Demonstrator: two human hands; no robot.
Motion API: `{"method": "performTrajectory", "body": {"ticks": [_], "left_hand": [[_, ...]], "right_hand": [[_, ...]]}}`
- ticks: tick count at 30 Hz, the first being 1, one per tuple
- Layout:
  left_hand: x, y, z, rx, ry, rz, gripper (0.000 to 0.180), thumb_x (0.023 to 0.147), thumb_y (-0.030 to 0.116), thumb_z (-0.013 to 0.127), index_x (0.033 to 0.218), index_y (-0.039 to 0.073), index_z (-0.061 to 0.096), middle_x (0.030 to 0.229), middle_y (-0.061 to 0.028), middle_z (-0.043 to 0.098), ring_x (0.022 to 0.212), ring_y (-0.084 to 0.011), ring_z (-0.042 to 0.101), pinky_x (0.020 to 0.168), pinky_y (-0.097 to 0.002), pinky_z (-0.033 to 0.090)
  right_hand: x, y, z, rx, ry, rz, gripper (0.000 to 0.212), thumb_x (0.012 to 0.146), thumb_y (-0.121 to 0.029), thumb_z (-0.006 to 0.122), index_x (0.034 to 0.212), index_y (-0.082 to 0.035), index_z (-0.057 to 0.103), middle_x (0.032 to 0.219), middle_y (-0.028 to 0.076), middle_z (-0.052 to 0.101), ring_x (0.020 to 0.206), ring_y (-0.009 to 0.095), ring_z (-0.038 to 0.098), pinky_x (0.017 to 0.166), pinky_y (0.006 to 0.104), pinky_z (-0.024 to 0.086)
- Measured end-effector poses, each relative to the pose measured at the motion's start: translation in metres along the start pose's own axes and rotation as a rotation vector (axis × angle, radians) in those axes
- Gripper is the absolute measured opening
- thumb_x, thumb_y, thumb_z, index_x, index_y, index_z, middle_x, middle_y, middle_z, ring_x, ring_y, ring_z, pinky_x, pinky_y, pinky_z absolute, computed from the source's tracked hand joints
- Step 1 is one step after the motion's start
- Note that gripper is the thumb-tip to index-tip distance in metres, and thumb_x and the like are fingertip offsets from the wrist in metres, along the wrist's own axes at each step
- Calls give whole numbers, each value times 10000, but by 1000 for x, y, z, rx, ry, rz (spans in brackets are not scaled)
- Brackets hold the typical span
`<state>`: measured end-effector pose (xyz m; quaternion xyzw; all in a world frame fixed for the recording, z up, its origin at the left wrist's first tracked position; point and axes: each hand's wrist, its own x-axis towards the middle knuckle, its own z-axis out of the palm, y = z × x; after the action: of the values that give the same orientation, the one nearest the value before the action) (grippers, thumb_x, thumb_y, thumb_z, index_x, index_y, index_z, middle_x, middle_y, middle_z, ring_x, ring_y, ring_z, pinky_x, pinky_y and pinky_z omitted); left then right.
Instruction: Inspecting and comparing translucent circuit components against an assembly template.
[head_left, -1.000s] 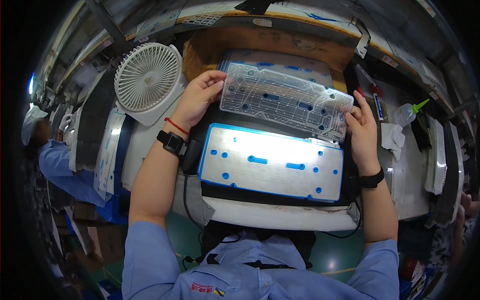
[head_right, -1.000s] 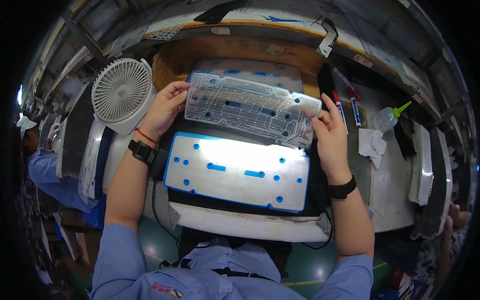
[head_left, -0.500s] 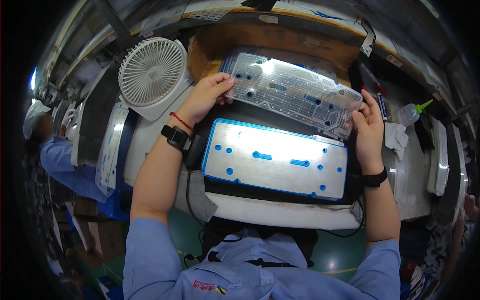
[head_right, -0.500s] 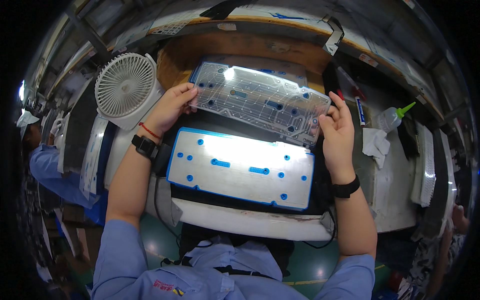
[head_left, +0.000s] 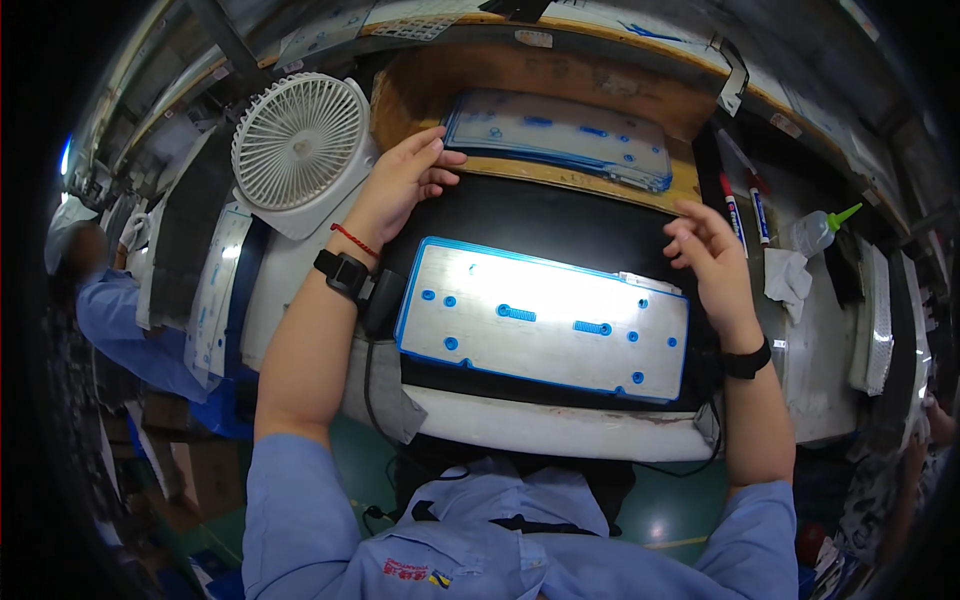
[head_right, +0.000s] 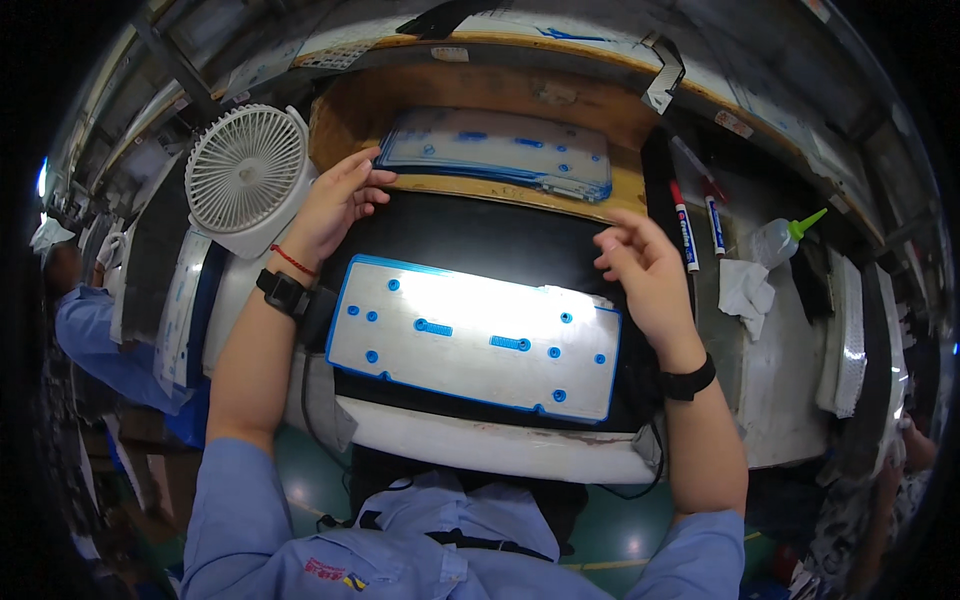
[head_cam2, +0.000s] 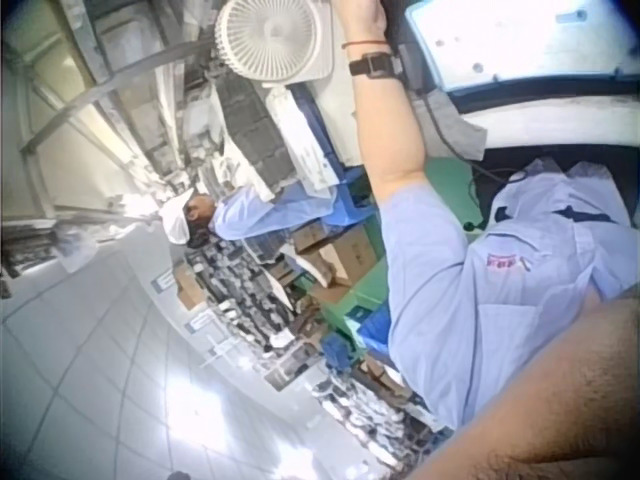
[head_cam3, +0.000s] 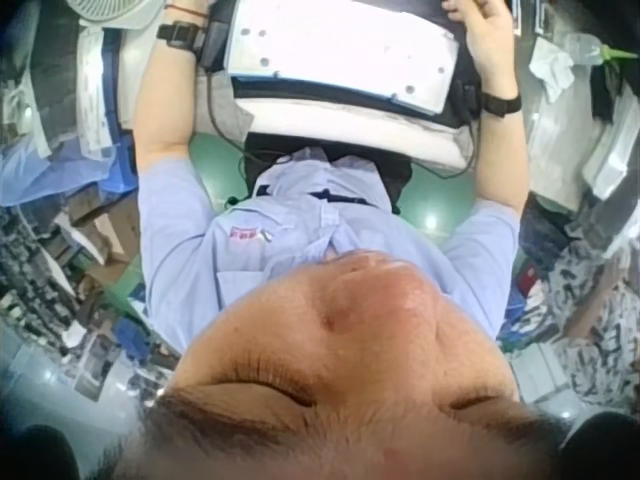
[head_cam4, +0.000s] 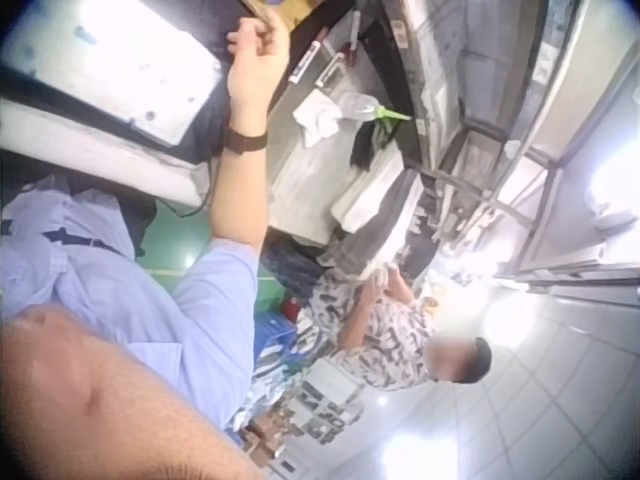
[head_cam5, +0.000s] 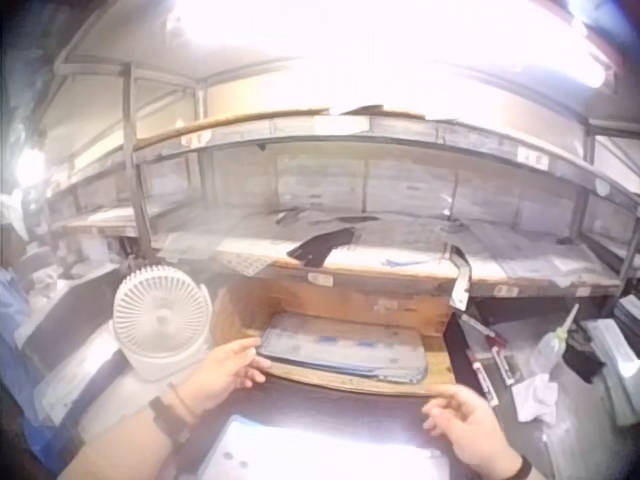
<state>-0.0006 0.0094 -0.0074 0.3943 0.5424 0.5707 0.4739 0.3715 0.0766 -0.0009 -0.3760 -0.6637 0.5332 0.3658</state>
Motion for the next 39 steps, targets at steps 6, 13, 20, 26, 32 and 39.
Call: {"method": "performTrajectory", "body": {"ticks": [6,13,20,26,32,39], "left_hand": [[0,-3,-8,48,-57,-7,373,971,242,470,1282,36,460,1030,-41,629,823,-70,575,725,-205,440],[1,-2,-7,65,-105,-10,302,964,238,491,1197,49,529,982,-28,645,808,-66,588,711,-198,446],[0,-2,-9,39,-109,-8,290,961,231,494,1182,48,540,982,-35,650,815,-71,590,719,-200,448],[-1,-2,-7,42,-128,-9,292,966,222,483,1185,36,533,981,-43,648,812,-79,593,718,-201,452],[-8,5,-1,-47,-282,-41,327,992,255,426,1195,17,523,1010,-85,645,830,-115,613,723,-224,487],[-10,5,0,-52,-400,-52,367,1000,281,395,1195,-3,520,1053,-125,643,871,-141,639,764,-262,530]], "right_hand": [[-11,-23,5,-420,-411,-124,351,744,-236,744,1016,-36,649,904,33,593,825,137,569,734,268,450],[-12,-27,7,-349,-301,40,192,784,-137,694,922,-10,655,868,54,607,790,134,575,712,259,455],[-11,-21,9,-314,-183,-63,154,794,-79,660,926,1,658,827,51,628,719,120,578,683,245,465],[-12,-19,7,-298,-120,-80,176,801,-79,663,957,1,675,866,65,664,780,115,602,707,239,468],[-8,-10,3,-322,-59,-233,151,825,-82,652,946,7,676,855,59,661,766,103,596,693,225,458],[-6,-5,6,-159,-21,-164,148,852,-92,640,961,4,665,846,29,647,745,78,577,677,207,447]]}}
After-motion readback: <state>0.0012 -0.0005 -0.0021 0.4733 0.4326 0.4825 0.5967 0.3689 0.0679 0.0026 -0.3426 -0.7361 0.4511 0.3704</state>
